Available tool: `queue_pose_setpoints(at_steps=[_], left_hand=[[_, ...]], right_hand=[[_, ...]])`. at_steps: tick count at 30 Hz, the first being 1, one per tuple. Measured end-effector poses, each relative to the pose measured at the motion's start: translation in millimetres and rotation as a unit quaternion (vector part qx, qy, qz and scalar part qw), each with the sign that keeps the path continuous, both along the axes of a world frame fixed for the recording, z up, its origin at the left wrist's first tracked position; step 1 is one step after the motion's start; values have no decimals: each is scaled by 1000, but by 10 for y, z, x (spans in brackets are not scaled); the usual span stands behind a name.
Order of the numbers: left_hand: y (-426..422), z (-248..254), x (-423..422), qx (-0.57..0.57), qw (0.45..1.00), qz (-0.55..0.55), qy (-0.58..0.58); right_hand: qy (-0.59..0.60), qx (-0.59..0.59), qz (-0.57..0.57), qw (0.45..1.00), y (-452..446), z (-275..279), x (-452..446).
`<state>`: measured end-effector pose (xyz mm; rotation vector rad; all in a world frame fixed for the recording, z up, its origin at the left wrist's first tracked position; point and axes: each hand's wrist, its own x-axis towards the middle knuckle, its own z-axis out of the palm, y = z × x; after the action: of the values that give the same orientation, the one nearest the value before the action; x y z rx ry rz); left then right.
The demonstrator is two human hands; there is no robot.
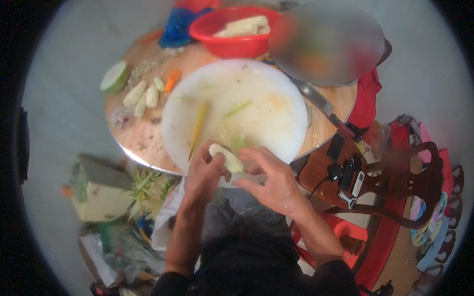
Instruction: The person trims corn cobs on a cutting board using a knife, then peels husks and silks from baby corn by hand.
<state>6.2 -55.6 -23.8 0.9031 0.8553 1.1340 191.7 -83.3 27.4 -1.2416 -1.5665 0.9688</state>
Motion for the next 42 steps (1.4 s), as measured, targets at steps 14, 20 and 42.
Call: queue_pose_setpoints(at_steps=[14, 20, 42], left_hand=[[-4, -48, 21, -4, 995, -52, -89], [-25, 70, 100, -14, 998, -46, -36], [-17, 89, 178, -39, 987, -115, -101]], right_hand=[[-88, 190, -28, 978, 108, 3, 50], [59, 72, -81, 992, 190, -148, 155], [77, -72, -38, 994, 282, -144, 224]])
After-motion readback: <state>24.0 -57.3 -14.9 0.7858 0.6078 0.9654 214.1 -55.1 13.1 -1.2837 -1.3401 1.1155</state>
